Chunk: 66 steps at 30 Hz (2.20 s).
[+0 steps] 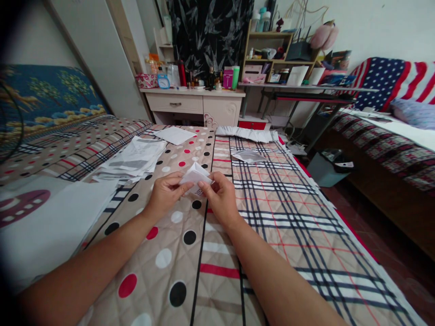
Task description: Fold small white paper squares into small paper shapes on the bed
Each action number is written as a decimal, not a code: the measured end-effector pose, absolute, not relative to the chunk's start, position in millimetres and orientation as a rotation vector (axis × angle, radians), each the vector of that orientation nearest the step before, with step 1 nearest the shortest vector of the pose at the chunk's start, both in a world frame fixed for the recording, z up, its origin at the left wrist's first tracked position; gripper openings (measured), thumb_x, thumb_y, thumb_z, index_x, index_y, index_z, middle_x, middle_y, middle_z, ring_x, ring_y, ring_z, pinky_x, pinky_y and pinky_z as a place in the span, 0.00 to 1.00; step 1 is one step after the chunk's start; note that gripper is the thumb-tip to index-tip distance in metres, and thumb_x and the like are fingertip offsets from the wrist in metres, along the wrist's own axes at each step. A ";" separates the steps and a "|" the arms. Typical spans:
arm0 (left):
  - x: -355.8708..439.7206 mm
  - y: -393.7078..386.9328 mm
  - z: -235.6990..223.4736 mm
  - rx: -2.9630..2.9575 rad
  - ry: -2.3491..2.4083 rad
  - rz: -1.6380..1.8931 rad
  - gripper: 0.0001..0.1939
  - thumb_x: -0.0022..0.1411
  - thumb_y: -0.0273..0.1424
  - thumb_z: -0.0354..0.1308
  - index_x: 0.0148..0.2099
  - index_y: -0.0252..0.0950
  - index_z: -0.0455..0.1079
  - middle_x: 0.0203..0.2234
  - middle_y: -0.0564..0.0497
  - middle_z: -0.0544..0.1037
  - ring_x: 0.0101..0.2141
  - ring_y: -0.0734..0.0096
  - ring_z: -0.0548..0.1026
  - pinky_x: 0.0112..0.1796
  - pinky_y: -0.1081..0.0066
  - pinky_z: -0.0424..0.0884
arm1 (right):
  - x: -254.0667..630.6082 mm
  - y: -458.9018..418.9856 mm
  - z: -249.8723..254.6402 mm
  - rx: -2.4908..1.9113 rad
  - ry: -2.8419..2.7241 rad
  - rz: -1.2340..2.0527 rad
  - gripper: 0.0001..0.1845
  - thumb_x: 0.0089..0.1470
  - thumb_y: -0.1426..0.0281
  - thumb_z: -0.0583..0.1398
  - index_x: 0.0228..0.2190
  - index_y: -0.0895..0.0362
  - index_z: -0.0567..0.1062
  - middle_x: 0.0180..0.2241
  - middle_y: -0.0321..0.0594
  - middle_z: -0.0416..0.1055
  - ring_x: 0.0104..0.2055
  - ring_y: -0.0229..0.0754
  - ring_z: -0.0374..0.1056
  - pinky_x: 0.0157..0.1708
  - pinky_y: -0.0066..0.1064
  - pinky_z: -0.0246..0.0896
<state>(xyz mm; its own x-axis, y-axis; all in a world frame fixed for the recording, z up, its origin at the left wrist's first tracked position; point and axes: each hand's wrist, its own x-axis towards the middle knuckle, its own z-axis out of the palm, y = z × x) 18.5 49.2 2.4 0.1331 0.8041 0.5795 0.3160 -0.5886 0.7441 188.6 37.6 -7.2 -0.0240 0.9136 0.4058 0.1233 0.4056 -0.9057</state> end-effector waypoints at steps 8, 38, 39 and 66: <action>22.9 45.5 -2.2 2.120 1.070 1.318 0.14 0.57 0.32 0.62 0.21 0.34 0.70 0.22 0.51 0.72 0.24 0.74 0.69 0.26 0.74 0.64 | 188.6 35.7 3.8 -0.957 -1.462 0.571 0.08 0.52 0.66 0.63 0.24 0.54 0.72 0.35 0.39 0.73 0.40 0.42 0.68 0.40 0.34 0.61; 25.0 43.1 2.2 2.136 1.006 1.326 0.12 0.61 0.32 0.58 0.26 0.34 0.71 0.25 0.49 0.76 0.28 0.71 0.72 0.31 0.71 0.68 | 185.7 34.3 4.5 -0.933 -1.226 0.795 0.15 0.44 0.65 0.68 0.18 0.55 0.68 0.26 0.37 0.71 0.30 0.39 0.66 0.32 0.31 0.62; 25.1 43.1 2.7 2.135 1.007 1.328 0.12 0.61 0.33 0.58 0.26 0.34 0.71 0.25 0.49 0.76 0.28 0.71 0.72 0.31 0.71 0.68 | 185.6 34.2 4.2 -0.943 -1.214 0.805 0.14 0.44 0.65 0.68 0.18 0.55 0.69 0.26 0.37 0.71 0.30 0.39 0.66 0.32 0.31 0.62; 24.4 44.6 0.9 1.718 1.043 1.330 0.08 0.55 0.30 0.62 0.39 0.34 0.73 0.26 0.51 0.80 0.25 0.72 0.77 0.26 0.75 0.72 | 191.2 43.3 0.2 -0.946 -1.009 1.073 0.12 0.36 0.67 0.70 0.24 0.57 0.74 0.23 0.34 0.71 0.23 0.34 0.63 0.24 0.26 0.59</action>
